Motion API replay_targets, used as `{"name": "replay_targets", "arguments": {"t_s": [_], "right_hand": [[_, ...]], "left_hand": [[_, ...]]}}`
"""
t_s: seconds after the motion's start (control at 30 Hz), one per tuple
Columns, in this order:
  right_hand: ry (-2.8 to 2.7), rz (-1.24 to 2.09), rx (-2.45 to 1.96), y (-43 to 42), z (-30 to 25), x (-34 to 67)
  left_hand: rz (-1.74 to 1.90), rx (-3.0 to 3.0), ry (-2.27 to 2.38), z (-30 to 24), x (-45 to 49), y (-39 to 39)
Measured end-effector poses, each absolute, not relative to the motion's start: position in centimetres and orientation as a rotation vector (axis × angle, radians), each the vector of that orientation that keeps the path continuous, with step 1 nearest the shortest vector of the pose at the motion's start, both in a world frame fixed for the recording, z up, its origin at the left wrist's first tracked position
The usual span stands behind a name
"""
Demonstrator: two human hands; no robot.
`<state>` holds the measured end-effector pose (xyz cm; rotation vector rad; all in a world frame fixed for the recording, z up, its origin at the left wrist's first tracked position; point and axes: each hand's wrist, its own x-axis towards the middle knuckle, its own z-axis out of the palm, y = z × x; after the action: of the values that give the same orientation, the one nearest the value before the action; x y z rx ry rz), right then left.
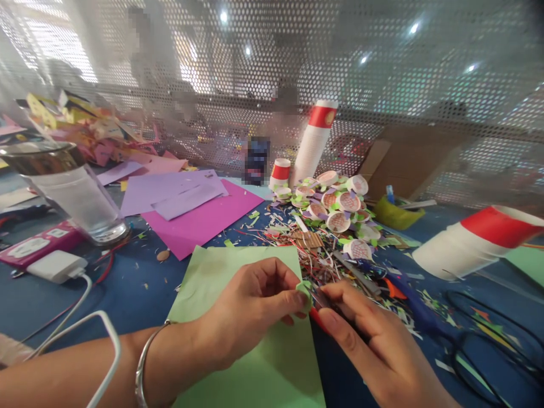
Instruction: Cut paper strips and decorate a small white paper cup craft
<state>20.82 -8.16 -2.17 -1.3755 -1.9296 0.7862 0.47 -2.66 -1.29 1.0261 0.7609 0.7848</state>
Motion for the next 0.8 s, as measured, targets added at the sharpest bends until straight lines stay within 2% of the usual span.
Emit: {"name": "replay_targets", "arguments": {"t_s": [0.8], "right_hand": [[-1.933, 0.823, -1.36, -8.21, -1.5, 20.64]], "left_hand": [[0.782, 1.015, 0.659, -1.39, 0.64, -2.93]]}}
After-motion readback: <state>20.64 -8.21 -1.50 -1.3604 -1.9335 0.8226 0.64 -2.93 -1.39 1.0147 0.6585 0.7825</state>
